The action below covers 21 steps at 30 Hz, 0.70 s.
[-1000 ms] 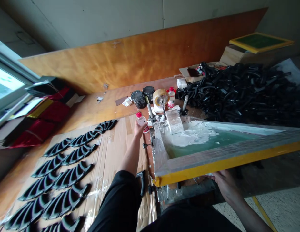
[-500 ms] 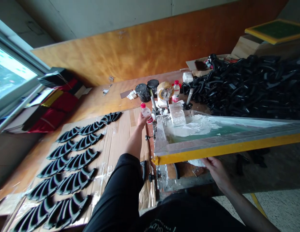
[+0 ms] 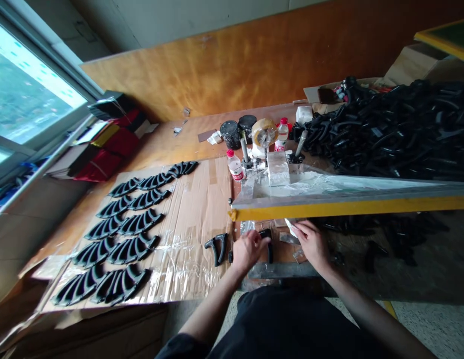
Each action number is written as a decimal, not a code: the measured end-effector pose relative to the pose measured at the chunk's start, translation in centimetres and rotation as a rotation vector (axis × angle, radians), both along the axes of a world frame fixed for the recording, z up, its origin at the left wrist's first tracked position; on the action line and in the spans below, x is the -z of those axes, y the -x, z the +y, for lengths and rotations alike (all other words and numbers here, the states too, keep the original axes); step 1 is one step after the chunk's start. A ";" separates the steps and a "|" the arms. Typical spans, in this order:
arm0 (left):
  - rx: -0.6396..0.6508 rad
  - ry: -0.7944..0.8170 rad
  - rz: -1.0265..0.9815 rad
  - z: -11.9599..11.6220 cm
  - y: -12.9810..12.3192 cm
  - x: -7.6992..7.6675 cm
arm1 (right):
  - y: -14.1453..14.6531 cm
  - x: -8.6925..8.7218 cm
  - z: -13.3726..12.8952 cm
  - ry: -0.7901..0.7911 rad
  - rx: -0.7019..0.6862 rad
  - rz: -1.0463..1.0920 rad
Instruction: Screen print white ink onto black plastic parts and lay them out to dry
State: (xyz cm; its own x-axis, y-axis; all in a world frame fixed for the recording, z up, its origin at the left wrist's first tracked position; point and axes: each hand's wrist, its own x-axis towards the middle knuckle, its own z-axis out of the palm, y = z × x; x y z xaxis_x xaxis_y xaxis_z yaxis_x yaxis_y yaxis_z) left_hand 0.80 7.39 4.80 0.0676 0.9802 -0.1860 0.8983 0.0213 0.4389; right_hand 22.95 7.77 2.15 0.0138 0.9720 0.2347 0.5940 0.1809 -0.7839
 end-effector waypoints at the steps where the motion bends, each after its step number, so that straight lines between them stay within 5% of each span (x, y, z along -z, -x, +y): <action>1: 0.015 -0.004 0.041 -1.8 -1.2 0.7 | 0.5 0.2 0.4 -0.034 -0.046 -0.035; 5: -0.011 0.021 0.177 -4.8 -3.7 2.5 | 2.8 1.1 1.3 -0.121 -0.228 -0.129; 14: 0.103 0.019 0.204 -7.2 1.2 2.4 | 5.3 2.7 1.5 0.121 -0.593 -0.024; 21: 0.160 -0.016 0.205 -7.2 1.3 3.0 | 8.1 3.0 4.5 0.304 -0.624 -0.138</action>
